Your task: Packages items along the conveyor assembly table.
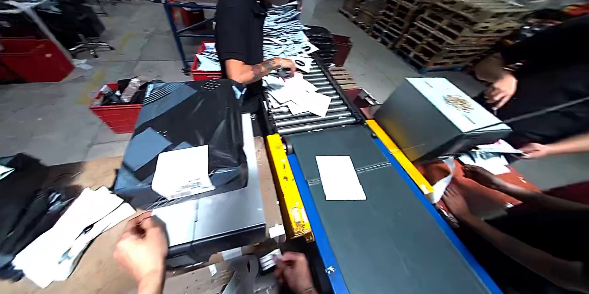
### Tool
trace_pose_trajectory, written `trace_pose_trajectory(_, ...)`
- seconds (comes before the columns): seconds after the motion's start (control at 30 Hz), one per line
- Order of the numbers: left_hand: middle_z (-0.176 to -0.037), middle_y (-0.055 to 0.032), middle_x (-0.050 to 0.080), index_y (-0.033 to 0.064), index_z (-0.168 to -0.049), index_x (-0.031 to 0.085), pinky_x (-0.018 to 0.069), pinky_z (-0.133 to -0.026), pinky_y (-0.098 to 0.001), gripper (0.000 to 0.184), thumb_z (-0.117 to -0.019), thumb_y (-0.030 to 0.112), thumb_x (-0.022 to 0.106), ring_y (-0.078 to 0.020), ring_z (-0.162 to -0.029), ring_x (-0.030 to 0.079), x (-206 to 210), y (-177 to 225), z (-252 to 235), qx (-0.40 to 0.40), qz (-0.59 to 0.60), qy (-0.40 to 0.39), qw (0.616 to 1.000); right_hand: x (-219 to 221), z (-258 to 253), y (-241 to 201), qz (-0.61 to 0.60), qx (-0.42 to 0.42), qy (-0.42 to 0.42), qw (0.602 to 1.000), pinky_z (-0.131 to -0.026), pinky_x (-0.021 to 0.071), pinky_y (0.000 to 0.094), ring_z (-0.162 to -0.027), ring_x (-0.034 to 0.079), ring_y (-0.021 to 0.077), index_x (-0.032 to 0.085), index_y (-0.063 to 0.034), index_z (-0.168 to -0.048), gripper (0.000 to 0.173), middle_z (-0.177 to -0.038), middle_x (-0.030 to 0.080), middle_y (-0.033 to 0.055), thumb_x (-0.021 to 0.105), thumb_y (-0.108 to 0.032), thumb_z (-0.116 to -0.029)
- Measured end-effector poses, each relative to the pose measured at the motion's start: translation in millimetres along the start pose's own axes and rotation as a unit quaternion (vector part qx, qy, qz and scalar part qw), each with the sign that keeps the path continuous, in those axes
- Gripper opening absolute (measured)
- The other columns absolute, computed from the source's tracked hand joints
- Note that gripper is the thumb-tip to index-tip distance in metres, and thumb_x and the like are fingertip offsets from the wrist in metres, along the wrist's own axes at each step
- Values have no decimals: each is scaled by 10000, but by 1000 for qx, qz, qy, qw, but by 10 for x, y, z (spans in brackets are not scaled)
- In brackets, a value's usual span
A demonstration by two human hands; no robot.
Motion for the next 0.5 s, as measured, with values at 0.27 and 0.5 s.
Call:
trace_pose_trajectory(0.27,-953,-194,680,-69,-1083,690,513,-852,-377,336,-1041,198,491,-181,-868,624,99,-209,-78,-5,17,29,999,-3375,-1173,430,252,180,321,895,-897,524,617,-1003,708,386,774,-41,-1021,471,-1021,752,201,760,-499,-911)
trace_pose_trajectory(0.5,-919,-228,687,-67,-1062,695,521,-836,-545,308,-1048,181,514,-322,-856,666,-22,42,17,-30,4,33,999,-2765,-85,600,416,194,178,871,-872,512,699,-1040,693,468,750,8,-1062,669,-1073,723,285,638,-636,-919)
Point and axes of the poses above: each hand's wrist, its own z-axis away from the middle knuckle, its own x-axis out of the palm, y = z × x, the point moved 9 cm from there along -z, towards the middle knuckle
